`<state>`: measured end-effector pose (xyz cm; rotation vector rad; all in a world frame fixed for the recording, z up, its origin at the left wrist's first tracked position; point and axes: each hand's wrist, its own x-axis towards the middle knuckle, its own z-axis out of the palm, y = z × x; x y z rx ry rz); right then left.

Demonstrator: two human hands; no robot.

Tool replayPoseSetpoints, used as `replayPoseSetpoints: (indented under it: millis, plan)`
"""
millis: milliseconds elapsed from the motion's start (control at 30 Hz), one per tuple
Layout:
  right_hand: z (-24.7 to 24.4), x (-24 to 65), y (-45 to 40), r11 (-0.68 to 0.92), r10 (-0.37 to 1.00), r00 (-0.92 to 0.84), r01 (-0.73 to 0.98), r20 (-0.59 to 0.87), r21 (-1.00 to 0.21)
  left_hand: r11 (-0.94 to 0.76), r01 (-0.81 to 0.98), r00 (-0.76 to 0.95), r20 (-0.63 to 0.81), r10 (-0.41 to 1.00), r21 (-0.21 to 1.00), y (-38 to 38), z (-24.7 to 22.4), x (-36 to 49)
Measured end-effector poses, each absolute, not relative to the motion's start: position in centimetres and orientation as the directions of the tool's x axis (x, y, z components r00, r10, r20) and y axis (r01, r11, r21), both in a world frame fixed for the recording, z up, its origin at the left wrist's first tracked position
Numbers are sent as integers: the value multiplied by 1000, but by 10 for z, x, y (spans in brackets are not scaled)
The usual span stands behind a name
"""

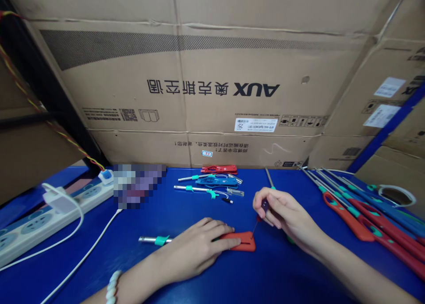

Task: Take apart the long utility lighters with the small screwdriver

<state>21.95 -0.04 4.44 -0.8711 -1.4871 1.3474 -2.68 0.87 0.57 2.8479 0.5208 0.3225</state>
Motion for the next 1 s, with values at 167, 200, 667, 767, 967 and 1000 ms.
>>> replayPoseSetpoints:
  millis: [167,200,667,767,967,1000]
  plan:
    - [43,220,0,176,918,-343,-99,199,-979,-910,328,916,149,372,253,9,7,-27]
    - [42,220,1,170,916,-349,-112,199,-979,-911,327,917,147,370,250,9,7,-27]
    - [42,219,-1,141,919,-351,-133,180,-981,-913,326,918,150,368,247,9,8,-26]
    - [42,218,-1,134,917,-358,-143,178,-981,-912,329,917,149,370,245,8,7,-27]
    - [43,218,-2,134,897,-402,-156,186,-979,-913,323,915,163,368,252,8,8,-27]
    - [43,218,-2,135,892,-410,-155,188,-979,-914,321,916,163,367,249,8,8,-27]
